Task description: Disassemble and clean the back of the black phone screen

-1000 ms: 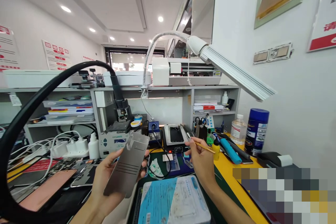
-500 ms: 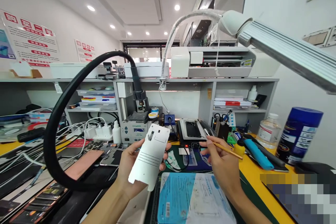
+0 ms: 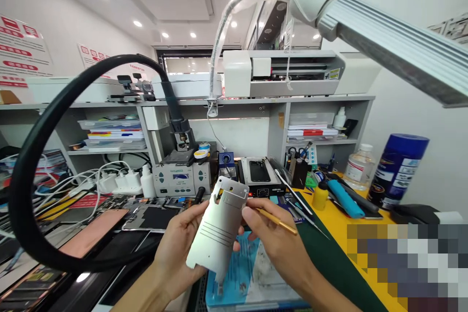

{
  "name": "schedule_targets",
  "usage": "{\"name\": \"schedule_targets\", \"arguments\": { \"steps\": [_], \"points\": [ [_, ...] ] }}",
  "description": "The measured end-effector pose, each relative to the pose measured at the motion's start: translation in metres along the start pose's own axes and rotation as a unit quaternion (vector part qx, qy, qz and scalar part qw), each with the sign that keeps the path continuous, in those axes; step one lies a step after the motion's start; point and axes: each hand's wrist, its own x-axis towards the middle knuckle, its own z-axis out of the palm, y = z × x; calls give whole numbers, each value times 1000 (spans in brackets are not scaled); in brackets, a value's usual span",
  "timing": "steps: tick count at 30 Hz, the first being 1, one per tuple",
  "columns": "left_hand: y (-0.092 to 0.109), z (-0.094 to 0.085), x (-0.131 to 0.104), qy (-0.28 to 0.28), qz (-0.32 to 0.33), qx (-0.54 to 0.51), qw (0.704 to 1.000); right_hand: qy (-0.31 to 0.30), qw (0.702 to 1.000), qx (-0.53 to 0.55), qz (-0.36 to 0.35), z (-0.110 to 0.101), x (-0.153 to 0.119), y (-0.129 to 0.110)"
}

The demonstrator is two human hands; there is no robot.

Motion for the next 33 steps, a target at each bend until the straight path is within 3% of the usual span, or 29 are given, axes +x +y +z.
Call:
{"name": "schedule_targets", "arguments": {
  "steps": [4,7,12,16,33],
  "points": [
    [-12,7,-2,50,-18,45,998,-25,1000,5,10,-3,-1,-2],
    [-13,11,-4,80,43,145,985,2,1000,-17,6,-7,-2,-3],
    [-12,8,-3,109,193,364,905,22,998,-61,11,-8,-8,-4],
    [-17,5,-1,149,249,439,850,2,997,-79,0,-7,-11,-3],
    [-17,10,-7,162,242,458,840,2,997,-79,14,-7,-10,-1]
  ]
}}
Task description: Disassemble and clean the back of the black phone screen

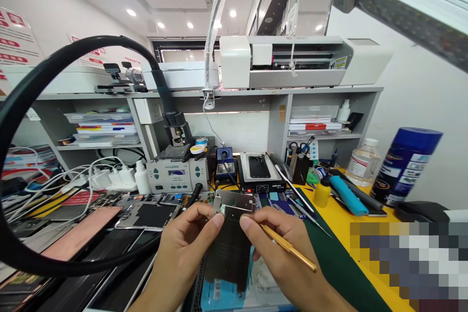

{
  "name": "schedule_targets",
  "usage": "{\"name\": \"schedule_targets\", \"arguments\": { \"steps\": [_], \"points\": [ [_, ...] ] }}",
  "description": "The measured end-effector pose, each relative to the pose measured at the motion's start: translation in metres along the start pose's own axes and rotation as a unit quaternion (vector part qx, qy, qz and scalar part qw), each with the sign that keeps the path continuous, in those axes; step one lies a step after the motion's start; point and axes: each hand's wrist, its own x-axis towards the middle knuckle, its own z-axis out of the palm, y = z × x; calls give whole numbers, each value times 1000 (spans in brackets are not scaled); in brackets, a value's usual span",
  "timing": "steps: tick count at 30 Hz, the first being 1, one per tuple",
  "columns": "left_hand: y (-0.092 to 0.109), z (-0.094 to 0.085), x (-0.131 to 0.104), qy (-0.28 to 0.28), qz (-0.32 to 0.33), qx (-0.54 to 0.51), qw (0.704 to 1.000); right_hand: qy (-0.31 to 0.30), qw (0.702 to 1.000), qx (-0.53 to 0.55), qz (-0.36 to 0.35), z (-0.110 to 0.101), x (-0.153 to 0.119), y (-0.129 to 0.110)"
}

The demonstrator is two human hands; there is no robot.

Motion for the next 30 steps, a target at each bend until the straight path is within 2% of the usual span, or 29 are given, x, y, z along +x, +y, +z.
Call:
{"name": "schedule_targets", "arguments": {
  "steps": [7,12,18,30],
  "points": [
    [4,-5,1,-34,-4,-33,999,2,1000,17,4,-2,2,0],
    [4,-5,2,-26,-11,-27,999,-21,1000,23,7,-1,0,-1],
    [2,-4,3,-11,1,-25,1000,-21,1000,14,-2,-2,0,0],
    [-1,-6,5,-17,10,17,1000,-16,999,24,-12,-1,1,-1]
  ]
}}
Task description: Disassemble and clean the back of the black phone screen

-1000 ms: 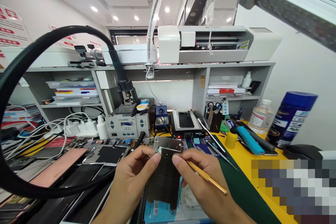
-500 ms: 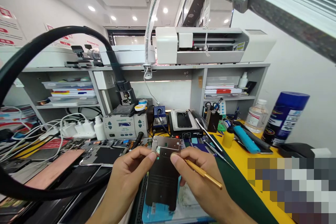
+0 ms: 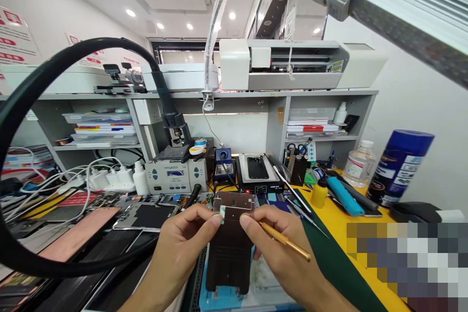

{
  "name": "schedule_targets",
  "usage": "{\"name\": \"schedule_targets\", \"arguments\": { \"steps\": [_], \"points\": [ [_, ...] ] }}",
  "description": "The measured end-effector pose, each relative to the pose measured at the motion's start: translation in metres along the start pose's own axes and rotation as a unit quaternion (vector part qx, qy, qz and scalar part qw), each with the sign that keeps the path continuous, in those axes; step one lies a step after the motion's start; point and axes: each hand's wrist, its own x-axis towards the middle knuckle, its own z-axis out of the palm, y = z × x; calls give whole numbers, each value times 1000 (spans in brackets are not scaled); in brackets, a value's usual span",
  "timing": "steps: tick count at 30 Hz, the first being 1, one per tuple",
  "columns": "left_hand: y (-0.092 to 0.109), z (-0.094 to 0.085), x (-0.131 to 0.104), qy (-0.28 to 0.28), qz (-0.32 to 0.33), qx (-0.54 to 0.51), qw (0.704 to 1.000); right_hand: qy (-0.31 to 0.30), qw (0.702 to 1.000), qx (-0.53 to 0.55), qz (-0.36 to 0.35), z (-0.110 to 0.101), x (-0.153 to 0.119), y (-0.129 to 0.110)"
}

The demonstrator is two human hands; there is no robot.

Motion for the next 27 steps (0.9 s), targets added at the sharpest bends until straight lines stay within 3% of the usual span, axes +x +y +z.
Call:
{"name": "schedule_targets", "arguments": {
  "steps": [16,21,27],
  "points": [
    [-2,-3,1,-21,2,24,999,2,1000,-7,26,-1,0,0],
    [3,-2,-1,-66,-24,-37,997,3,999,9,33,-4,2,2],
    [-2,0,0,-31,-12,-12,999,25,999,-45,3,-1,-1,3]
  ]
}}
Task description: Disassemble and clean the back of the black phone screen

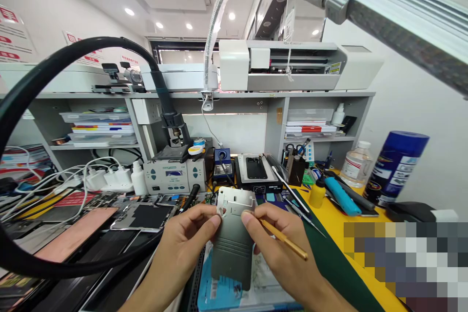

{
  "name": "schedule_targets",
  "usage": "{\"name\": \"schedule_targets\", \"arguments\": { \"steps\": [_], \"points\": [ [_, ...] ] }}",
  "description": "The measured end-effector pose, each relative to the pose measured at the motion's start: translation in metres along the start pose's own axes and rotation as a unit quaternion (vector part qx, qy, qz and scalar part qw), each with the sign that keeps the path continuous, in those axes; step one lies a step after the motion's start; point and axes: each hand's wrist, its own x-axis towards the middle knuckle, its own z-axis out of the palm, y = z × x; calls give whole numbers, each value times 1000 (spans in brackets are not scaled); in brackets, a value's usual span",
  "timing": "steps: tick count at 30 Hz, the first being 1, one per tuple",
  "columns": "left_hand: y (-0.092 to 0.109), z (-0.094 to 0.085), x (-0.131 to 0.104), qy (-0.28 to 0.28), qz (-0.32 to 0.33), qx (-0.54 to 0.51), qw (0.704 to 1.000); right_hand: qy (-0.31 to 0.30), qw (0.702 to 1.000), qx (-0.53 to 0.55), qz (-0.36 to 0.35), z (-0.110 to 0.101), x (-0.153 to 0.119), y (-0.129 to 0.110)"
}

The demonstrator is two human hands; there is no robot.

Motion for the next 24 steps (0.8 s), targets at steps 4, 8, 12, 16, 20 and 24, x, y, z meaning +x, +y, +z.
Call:
{"name": "schedule_targets", "arguments": {
  "steps": [4,8,12,16,20,24],
  "points": [
    [-1,2,1,20,-4,12,1000,23,998,-39,-48,2,-3,0],
    [1,1,0,90,25,55,994,57,983,-97,-142,2,-3,1],
    [3,2,-3,91,47,108,989,76,954,-144,-253,3,-4,3],
    [1,4,-3,79,9,94,992,109,924,-170,-323,7,-6,4],
    [0,6,-1,88,-24,62,994,130,914,-173,-344,11,-8,7],
    [1,7,-1,89,-30,51,994,148,900,-175,-370,15,-9,10]
  ]
}}
